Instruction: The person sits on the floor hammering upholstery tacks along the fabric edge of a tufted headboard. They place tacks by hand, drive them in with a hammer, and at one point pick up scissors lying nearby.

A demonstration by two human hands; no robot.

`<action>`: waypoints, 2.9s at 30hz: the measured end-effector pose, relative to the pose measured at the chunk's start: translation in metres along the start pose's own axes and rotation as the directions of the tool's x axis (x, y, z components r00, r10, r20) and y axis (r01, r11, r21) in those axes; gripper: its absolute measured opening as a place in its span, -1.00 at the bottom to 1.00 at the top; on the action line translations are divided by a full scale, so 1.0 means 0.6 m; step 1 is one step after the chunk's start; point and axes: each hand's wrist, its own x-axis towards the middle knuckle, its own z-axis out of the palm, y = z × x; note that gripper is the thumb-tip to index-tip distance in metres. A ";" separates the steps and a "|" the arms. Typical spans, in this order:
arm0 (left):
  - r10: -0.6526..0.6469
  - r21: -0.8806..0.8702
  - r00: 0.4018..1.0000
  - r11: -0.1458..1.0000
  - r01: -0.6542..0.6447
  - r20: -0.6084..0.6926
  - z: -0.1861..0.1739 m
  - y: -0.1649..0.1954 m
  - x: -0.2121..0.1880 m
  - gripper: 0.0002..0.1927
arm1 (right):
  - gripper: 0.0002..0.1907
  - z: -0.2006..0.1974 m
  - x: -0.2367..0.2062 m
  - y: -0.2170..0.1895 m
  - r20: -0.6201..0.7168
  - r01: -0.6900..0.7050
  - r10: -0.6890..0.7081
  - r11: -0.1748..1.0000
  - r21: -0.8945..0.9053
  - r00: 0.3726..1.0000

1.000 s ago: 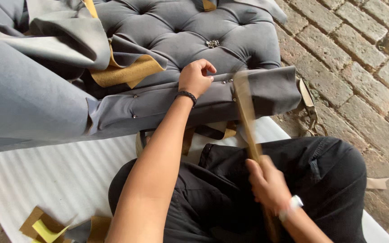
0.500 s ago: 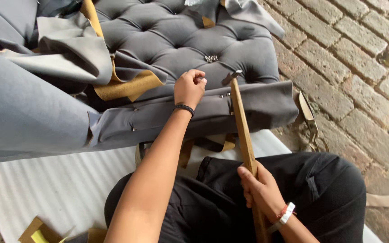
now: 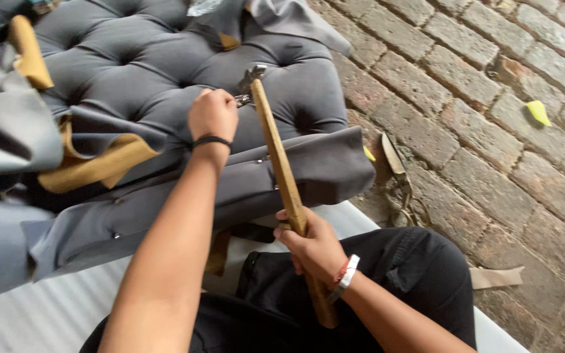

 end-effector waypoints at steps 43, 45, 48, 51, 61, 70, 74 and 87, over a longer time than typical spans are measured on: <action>0.084 -0.141 0.989 0.985 -0.102 -0.125 0.015 -0.076 -0.049 -0.89 | -0.67 -0.014 -0.061 0.018 -0.041 0.053 -0.048 0.989 0.135 0.998; 0.065 -0.181 0.989 0.980 -0.088 -0.130 0.016 -0.082 -0.050 -0.93 | -0.66 -0.013 -0.061 0.019 -0.042 0.045 -0.039 0.989 0.139 0.998; 0.065 -0.226 0.984 0.969 -0.103 -0.168 0.014 -0.085 -0.052 -0.95 | -0.66 -0.014 -0.059 0.021 -0.041 0.029 -0.023 0.986 0.164 0.999; -0.148 -0.341 0.988 0.932 0.124 -0.043 0.008 -0.078 -0.051 -0.94 | -0.66 -0.018 -0.054 0.025 -0.027 0.015 -0.010 0.979 0.205 1.000; -0.144 -0.789 0.967 0.560 0.253 0.208 -0.116 -0.004 -0.103 -0.85 | -0.78 -0.032 0.022 0.038 -0.061 -0.088 0.107 0.962 0.258 0.992; 0.059 -0.641 0.773 0.601 0.478 0.632 -0.191 0.106 -0.321 -0.93 | -0.80 -0.017 0.035 0.027 0.004 0.088 -0.092 0.964 0.252 0.996; 0.106 -0.700 0.699 0.244 0.671 0.707 -0.170 0.113 -0.329 -0.94 | -0.82 -0.020 0.028 0.022 0.009 0.095 -0.100 0.965 0.244 0.995; 0.423 -0.587 0.886 0.773 -0.242 0.191 -0.228 0.112 -0.305 -0.89 | -0.90 -0.019 0.047 0.043 -0.015 0.255 -0.259 0.940 0.228 0.966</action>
